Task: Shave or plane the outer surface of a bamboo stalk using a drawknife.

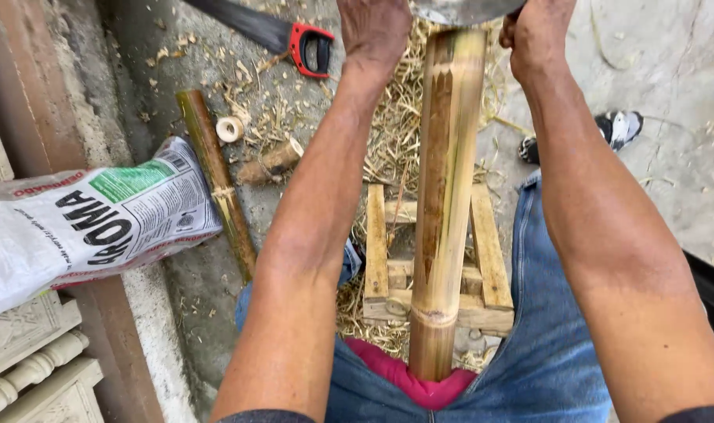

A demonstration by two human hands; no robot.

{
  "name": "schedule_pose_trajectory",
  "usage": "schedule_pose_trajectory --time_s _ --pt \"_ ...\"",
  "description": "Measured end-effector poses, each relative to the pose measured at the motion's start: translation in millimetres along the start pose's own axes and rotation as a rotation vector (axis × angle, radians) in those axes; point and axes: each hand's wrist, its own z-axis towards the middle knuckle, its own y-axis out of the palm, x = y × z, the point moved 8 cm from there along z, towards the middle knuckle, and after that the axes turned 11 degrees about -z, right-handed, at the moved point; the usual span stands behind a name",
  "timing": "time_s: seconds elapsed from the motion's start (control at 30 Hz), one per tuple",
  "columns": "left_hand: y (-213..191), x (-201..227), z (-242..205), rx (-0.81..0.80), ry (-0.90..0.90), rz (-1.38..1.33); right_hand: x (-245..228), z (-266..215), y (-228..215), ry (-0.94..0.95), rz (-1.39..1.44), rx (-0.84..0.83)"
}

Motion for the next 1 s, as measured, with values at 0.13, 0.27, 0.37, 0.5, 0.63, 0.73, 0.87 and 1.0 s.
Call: schedule_pose_trajectory --time_s 0.13,0.27,0.37,0.5,0.63,0.73,0.87,1.0 --pt "-70 54 -52 0.168 0.157 -0.078 -55 -85 4 -0.110 -0.173 -0.033" --pt "-105 81 -167 0.185 0.124 -0.151 -54 -218 -7 0.139 -0.296 0.042" --pt "-116 100 -263 0.035 0.077 -0.204 -19 -330 -38 0.250 -0.348 0.159" --pt "-158 130 -315 -0.081 0.042 -0.275 5 -428 -60 0.421 -0.408 0.240" --pt "-161 134 -311 -0.019 0.098 -0.270 16 -428 -60 0.453 -0.415 0.213" --pt "-145 124 -287 0.008 0.120 -0.209 21 -395 -60 0.414 -0.391 0.252" --pt "-123 106 -243 0.031 0.122 -0.166 -13 -331 -40 0.267 -0.360 0.242" --pt "-112 89 -188 0.113 0.158 -0.146 -28 -256 -21 0.159 -0.259 0.183"
